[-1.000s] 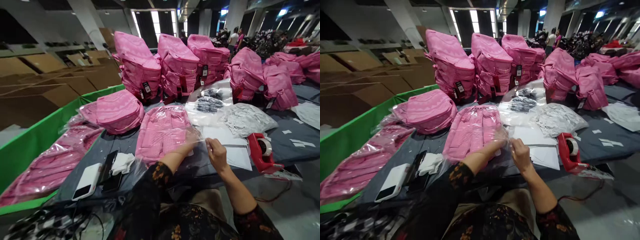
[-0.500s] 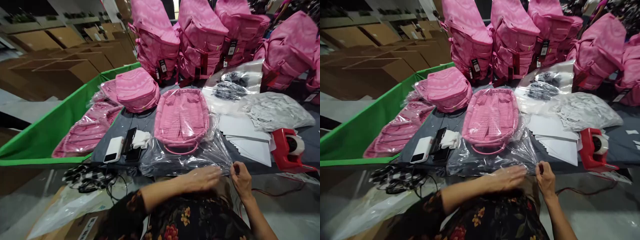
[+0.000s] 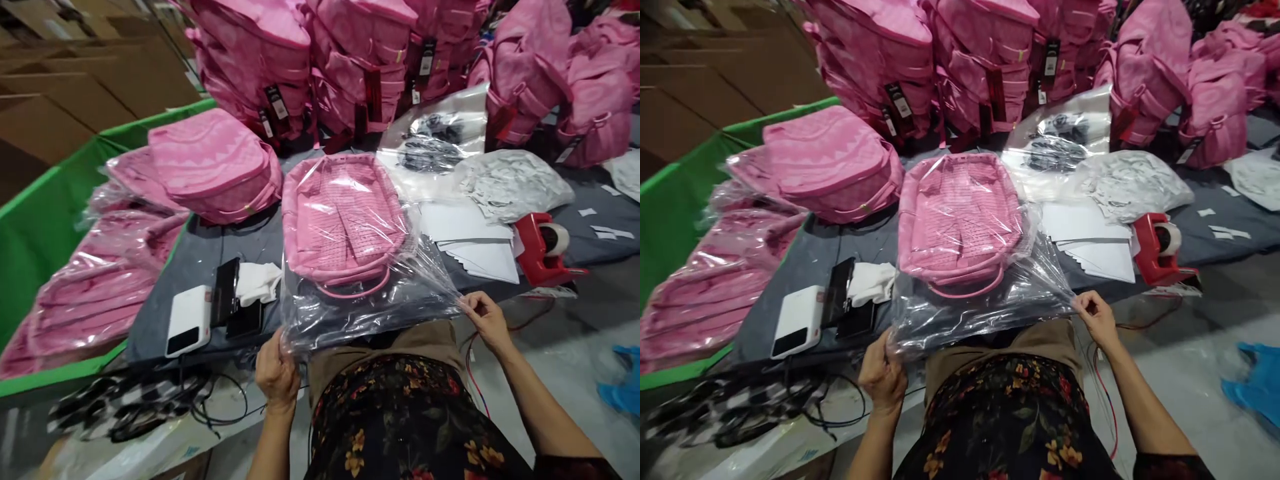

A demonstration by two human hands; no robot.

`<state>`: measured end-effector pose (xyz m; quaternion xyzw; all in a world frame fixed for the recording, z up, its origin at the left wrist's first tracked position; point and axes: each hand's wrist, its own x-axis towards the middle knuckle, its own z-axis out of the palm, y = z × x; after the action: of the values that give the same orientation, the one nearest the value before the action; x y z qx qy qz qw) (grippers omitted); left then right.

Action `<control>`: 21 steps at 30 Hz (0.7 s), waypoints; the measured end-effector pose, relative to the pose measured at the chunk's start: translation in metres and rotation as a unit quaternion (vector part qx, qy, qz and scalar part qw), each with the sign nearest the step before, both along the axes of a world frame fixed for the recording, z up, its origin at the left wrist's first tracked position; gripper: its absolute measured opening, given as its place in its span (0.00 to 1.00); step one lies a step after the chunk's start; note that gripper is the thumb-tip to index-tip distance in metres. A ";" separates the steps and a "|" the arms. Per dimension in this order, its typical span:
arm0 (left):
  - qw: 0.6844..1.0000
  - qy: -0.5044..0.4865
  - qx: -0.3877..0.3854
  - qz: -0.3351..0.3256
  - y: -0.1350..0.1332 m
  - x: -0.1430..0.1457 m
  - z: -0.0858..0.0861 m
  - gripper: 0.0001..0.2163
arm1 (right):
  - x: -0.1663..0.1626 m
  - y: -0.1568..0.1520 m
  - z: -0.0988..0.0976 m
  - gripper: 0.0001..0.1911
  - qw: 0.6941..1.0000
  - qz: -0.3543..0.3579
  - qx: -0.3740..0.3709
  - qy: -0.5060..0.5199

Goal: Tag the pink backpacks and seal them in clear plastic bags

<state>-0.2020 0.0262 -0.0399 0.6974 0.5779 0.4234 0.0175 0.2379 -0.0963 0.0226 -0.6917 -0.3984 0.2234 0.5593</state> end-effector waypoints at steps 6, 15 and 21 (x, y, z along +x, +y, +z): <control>1.000 -0.004 -0.009 0.024 -0.032 0.004 0.005 0.17 | -0.005 -0.002 -0.004 0.32 0.992 -0.095 0.023 0.076; 0.939 -0.166 -0.287 0.089 -0.082 -0.017 -0.020 0.21 | 0.036 -0.048 0.001 0.20 0.984 -0.054 -0.053 0.161; 0.875 -0.368 -0.314 0.028 -0.010 0.010 0.034 0.27 | 0.046 0.014 -0.001 0.31 0.975 0.036 -0.194 0.104</control>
<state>-0.1922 0.0165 -0.0059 0.4329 0.6515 0.4455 0.4355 0.2837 -0.0823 0.0221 -0.7449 -0.3118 0.3876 0.4446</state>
